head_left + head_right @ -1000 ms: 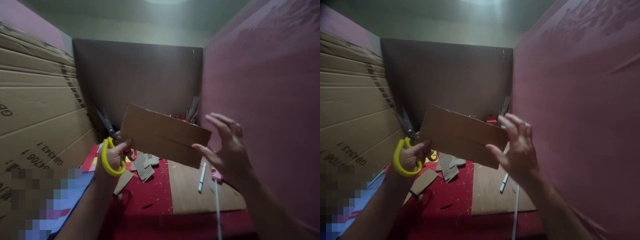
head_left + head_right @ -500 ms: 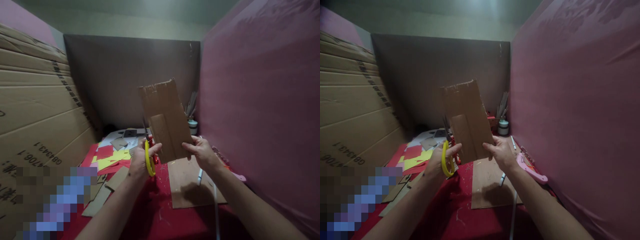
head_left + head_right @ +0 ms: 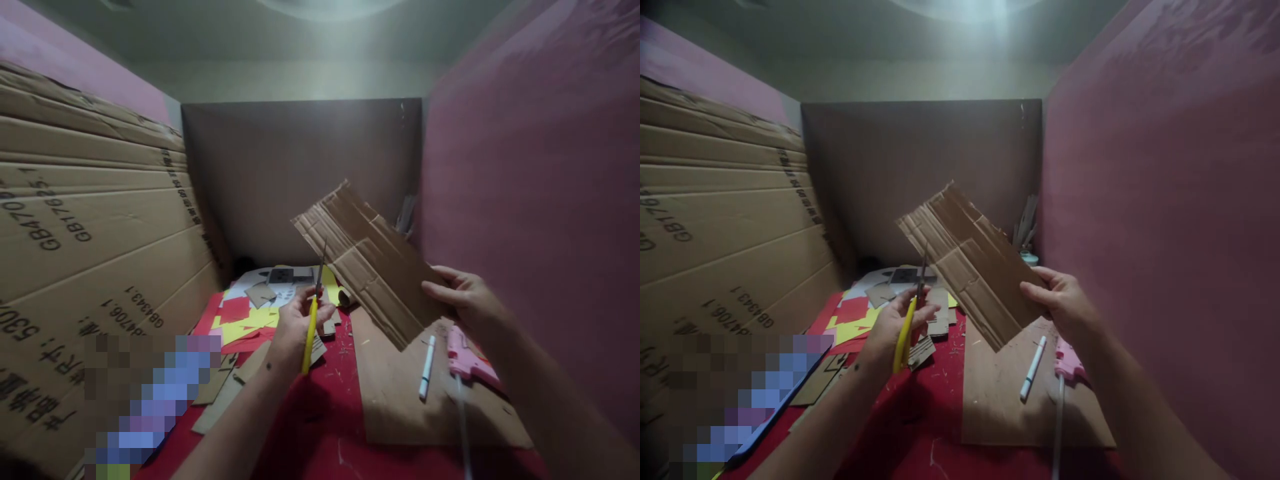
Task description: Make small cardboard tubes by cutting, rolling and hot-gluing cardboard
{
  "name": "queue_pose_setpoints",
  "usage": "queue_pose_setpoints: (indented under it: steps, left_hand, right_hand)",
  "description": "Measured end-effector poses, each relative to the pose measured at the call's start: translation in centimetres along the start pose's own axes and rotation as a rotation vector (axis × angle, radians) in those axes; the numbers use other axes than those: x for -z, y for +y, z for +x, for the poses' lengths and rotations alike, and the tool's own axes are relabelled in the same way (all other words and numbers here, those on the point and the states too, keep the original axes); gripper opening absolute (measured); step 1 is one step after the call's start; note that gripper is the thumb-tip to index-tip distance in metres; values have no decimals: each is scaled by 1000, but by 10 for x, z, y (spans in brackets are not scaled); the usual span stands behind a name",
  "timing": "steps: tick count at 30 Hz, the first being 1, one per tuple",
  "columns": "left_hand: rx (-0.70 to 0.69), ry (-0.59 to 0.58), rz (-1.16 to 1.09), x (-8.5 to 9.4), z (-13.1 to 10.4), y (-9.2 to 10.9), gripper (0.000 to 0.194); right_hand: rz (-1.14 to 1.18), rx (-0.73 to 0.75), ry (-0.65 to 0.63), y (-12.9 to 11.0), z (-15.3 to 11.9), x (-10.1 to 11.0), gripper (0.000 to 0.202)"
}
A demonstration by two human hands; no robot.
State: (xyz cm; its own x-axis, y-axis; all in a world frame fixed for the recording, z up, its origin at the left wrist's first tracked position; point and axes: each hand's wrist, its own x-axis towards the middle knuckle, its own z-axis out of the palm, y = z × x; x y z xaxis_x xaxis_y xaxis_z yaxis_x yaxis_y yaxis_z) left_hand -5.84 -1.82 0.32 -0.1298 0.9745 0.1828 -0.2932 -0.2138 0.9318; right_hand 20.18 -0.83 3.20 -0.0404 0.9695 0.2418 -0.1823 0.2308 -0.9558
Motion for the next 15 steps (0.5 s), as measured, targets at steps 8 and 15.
queue_pose_setpoints:
  steps: [8,15]
  left_hand:
    - [12,34,-138,24,1,8,34]
    - [-6,179,-230,14,14,8,27]
  right_hand:
    - [31,-167,-117,1,-10,9,40]
    - [60,-132,-39,0,-8,8,43]
